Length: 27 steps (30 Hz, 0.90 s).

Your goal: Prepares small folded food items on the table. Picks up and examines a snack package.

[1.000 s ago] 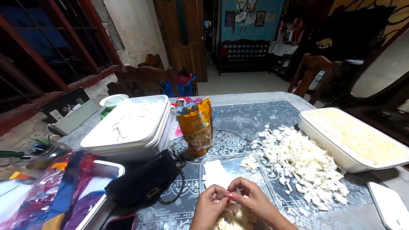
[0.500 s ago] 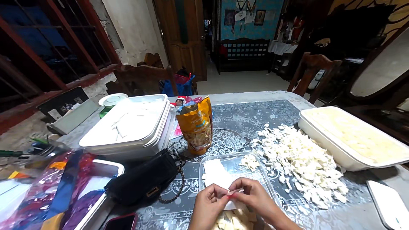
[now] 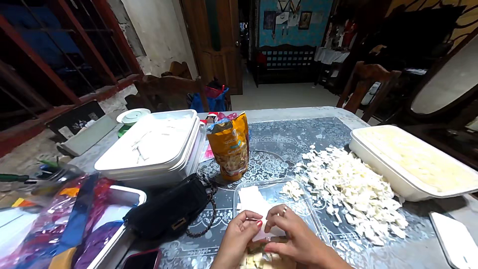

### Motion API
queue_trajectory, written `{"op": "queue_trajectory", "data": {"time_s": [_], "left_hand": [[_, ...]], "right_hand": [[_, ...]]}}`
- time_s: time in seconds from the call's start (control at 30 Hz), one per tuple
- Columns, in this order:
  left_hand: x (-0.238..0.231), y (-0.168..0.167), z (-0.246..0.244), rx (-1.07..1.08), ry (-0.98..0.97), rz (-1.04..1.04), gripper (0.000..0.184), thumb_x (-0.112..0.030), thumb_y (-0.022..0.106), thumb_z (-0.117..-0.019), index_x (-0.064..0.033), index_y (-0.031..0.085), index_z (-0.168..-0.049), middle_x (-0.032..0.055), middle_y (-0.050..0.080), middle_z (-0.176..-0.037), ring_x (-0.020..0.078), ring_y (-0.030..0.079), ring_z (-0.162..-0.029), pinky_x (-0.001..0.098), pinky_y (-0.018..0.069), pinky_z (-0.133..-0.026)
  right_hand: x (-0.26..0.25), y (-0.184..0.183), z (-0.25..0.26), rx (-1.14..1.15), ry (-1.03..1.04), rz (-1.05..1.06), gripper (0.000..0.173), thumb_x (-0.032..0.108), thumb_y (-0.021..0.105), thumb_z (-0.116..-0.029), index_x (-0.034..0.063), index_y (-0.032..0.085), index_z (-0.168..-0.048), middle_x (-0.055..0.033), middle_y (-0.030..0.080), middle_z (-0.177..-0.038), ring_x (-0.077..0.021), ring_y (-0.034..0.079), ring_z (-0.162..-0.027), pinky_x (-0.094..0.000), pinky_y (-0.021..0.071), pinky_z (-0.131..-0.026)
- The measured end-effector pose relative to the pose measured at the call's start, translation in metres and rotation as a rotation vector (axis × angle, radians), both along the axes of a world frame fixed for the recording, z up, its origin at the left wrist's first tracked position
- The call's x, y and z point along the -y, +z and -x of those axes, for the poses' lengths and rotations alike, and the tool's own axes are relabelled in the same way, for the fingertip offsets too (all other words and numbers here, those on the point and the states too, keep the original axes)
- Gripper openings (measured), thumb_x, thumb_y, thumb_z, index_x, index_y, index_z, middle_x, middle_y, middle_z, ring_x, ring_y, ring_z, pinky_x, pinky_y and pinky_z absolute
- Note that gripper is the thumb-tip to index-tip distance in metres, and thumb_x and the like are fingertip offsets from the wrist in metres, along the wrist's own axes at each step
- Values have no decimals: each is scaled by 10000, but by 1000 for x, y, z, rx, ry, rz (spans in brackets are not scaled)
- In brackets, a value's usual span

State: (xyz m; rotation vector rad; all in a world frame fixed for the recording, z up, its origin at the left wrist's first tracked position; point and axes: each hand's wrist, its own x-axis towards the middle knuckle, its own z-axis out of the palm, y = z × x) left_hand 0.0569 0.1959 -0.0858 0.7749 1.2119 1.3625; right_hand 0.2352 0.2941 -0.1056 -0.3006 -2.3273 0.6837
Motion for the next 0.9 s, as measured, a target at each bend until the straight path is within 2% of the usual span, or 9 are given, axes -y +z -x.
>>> {"op": "queue_trajectory", "data": {"time_s": [0.07,0.17,0.23,0.33,0.47,0.6,0.7,0.8,0.9], "left_hand": [[0,4,1,33,-10,28,203,51,553,-971,28,632,-1156,42,734,-869,113,716,-761,285,608,-749],[4,9,-3,-81,-54,-27,156,4,589,-964,30,668,-1096,33,736,-911,100,729,-788,266,624,-757],[6,3,-7,-318,-12,-117,153,-70,722,-881,-1,700,-1016,9,717,-882,56,688,-765,226,581,-715],[5,-8,-6,-477,55,-168,93,-58,696,-906,-6,725,-977,20,730,-858,47,690,-745,225,584,-718],[3,0,0,-225,16,-94,134,101,692,-828,-13,691,-898,17,759,-874,62,716,-781,235,594,-755],[-1,-2,-3,-6,105,-78,273,154,690,-777,-9,612,-982,41,732,-849,108,709,-699,262,609,-677],[-2,-9,-6,-6,126,-107,252,142,674,-797,-30,586,-958,21,721,-828,86,693,-683,242,594,-652],[2,-8,-5,-101,-2,-202,226,99,706,-796,-62,617,-926,-25,715,-824,62,694,-736,239,595,-708],[1,-6,-1,-143,40,-244,199,87,704,-803,-60,621,-908,-13,728,-837,74,700,-735,243,596,-703]], "right_hand": [[2,-1,1,-63,-30,98,237,263,763,-897,30,721,-918,-126,712,-1027,-178,671,-1021,-289,546,-895],[10,7,1,-112,-142,449,152,118,745,-881,-24,690,-884,-34,708,-841,-16,657,-754,-177,549,-717],[13,16,1,-40,-184,620,140,104,714,-905,-9,682,-982,2,689,-807,4,625,-681,-177,535,-663],[9,21,-3,75,-161,707,250,75,630,-971,-30,689,-1189,-62,713,-903,-58,658,-752,-246,567,-745],[2,18,-4,106,-262,618,141,128,699,-931,-4,714,-977,-20,692,-818,-25,631,-710,-207,537,-701],[15,17,-2,157,-74,408,153,92,705,-917,-54,743,-935,-157,722,-887,-215,682,-823,-358,553,-779],[15,7,2,-40,39,480,143,110,687,-930,-19,750,-934,-72,733,-933,-81,669,-928,-244,530,-869],[7,8,0,-119,-103,554,144,138,650,-941,20,732,-930,-5,707,-921,-30,641,-925,-234,518,-863],[6,10,-2,21,-146,301,162,142,665,-944,6,752,-934,-98,736,-916,-212,677,-963,-388,524,-896]]}}
